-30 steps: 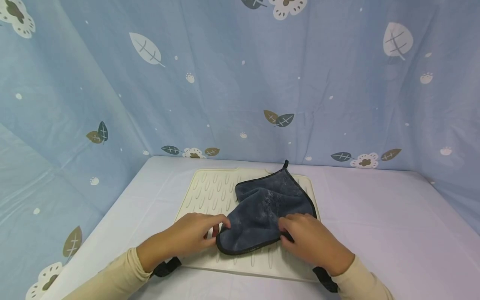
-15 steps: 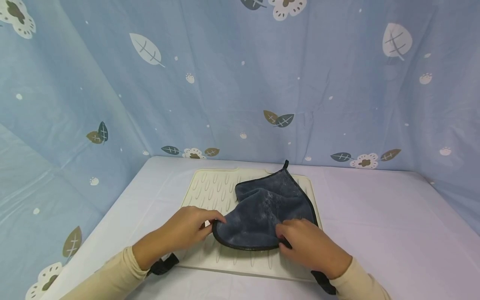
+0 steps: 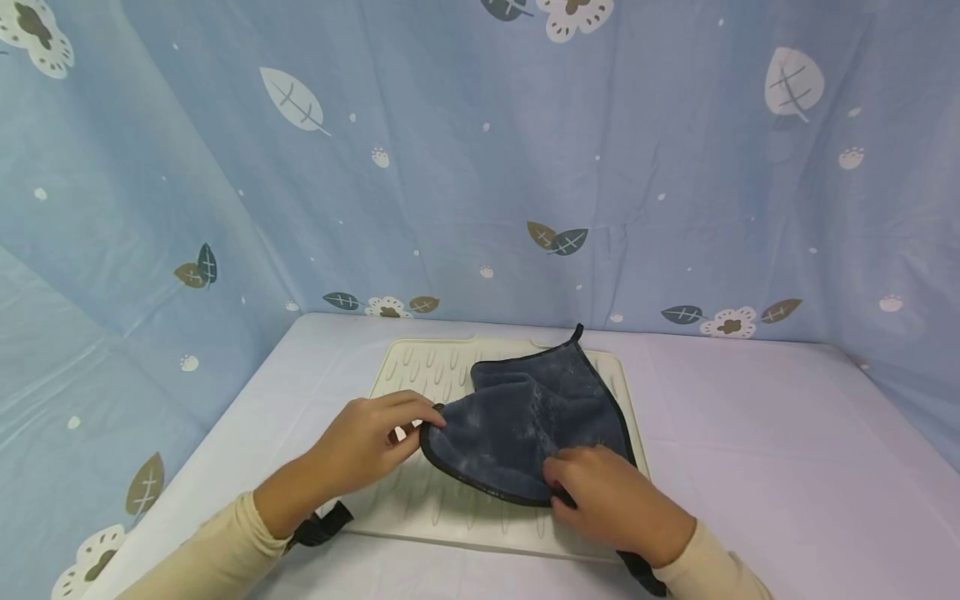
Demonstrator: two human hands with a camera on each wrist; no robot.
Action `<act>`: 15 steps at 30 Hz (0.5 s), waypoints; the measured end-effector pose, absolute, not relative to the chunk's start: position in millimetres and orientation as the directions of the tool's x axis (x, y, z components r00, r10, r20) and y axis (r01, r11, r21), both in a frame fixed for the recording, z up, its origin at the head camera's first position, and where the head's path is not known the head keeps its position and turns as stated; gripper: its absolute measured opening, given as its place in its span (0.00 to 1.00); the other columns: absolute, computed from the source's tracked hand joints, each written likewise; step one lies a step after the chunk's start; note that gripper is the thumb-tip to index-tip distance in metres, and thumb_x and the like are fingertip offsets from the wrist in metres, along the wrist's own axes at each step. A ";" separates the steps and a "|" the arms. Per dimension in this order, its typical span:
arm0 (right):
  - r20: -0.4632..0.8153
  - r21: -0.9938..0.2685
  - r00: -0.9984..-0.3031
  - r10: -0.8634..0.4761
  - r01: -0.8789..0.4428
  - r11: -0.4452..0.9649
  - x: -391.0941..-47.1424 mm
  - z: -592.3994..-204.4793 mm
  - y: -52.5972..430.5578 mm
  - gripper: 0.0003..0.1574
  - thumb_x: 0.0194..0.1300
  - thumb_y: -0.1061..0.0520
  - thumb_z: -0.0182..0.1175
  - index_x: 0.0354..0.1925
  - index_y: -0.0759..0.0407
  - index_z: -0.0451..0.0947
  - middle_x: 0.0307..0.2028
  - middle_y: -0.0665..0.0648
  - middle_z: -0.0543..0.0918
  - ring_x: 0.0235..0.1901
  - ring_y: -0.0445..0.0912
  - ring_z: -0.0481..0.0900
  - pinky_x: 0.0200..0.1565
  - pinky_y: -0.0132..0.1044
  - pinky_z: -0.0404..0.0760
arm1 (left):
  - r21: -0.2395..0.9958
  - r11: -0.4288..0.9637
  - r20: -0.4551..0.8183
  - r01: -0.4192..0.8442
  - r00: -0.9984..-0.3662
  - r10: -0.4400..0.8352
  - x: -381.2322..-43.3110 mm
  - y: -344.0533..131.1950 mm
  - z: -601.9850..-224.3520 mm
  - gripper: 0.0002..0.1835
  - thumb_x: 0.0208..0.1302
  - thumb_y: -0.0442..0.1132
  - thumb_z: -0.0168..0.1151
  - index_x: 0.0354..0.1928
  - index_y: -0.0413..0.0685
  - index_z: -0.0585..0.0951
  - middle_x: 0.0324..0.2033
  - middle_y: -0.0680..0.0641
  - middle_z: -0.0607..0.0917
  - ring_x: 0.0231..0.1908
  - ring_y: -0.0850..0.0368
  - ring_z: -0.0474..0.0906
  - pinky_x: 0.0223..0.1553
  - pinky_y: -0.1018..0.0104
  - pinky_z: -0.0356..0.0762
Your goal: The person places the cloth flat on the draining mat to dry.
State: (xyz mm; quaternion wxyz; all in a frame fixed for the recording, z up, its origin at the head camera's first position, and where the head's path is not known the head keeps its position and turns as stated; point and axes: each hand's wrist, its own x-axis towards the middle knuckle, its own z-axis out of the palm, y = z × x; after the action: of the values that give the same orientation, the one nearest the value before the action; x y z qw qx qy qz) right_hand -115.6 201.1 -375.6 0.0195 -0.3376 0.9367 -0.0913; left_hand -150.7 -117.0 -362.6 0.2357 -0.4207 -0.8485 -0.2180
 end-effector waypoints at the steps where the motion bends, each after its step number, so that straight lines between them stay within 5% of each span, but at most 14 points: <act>1: 0.029 -0.185 -0.767 -0.641 -0.634 0.750 -115.1 -375.8 200.5 0.07 0.60 0.53 0.69 0.33 0.43 0.79 0.30 0.38 0.78 0.30 0.30 0.73 0.33 0.40 0.76 | 0.161 0.548 0.597 0.821 -0.523 0.609 -150.9 -117.4 -361.5 0.14 0.59 0.29 0.65 0.41 0.57 0.86 0.40 0.58 0.87 0.25 0.73 0.78 0.25 0.84 0.69; 8: 0.038 -0.186 -0.740 -0.672 -0.665 0.723 -111.3 -378.2 195.2 0.07 0.61 0.53 0.69 0.32 0.43 0.78 0.28 0.37 0.76 0.28 0.29 0.69 0.31 0.39 0.75 | 0.112 0.549 0.621 0.828 -0.490 0.612 -151.8 -121.5 -356.1 0.13 0.58 0.29 0.64 0.40 0.56 0.86 0.41 0.58 0.87 0.20 0.74 0.70 0.22 0.85 0.62; 15: 0.066 -0.177 -0.704 -0.707 -0.705 0.686 -107.4 -381.3 190.3 0.08 0.61 0.53 0.69 0.32 0.43 0.78 0.28 0.37 0.75 0.29 0.29 0.70 0.31 0.38 0.74 | 0.085 0.569 0.588 0.818 -0.502 0.634 -151.6 -127.5 -350.8 0.11 0.56 0.31 0.65 0.38 0.56 0.86 0.41 0.58 0.87 0.24 0.71 0.78 0.24 0.82 0.68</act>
State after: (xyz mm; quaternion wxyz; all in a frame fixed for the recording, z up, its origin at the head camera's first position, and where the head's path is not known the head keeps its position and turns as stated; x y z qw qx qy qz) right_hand -107.4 190.3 -381.3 0.0040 -0.3845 0.9182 -0.0949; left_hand -151.6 -127.5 -350.8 0.2560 -0.4281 -0.8480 -0.1791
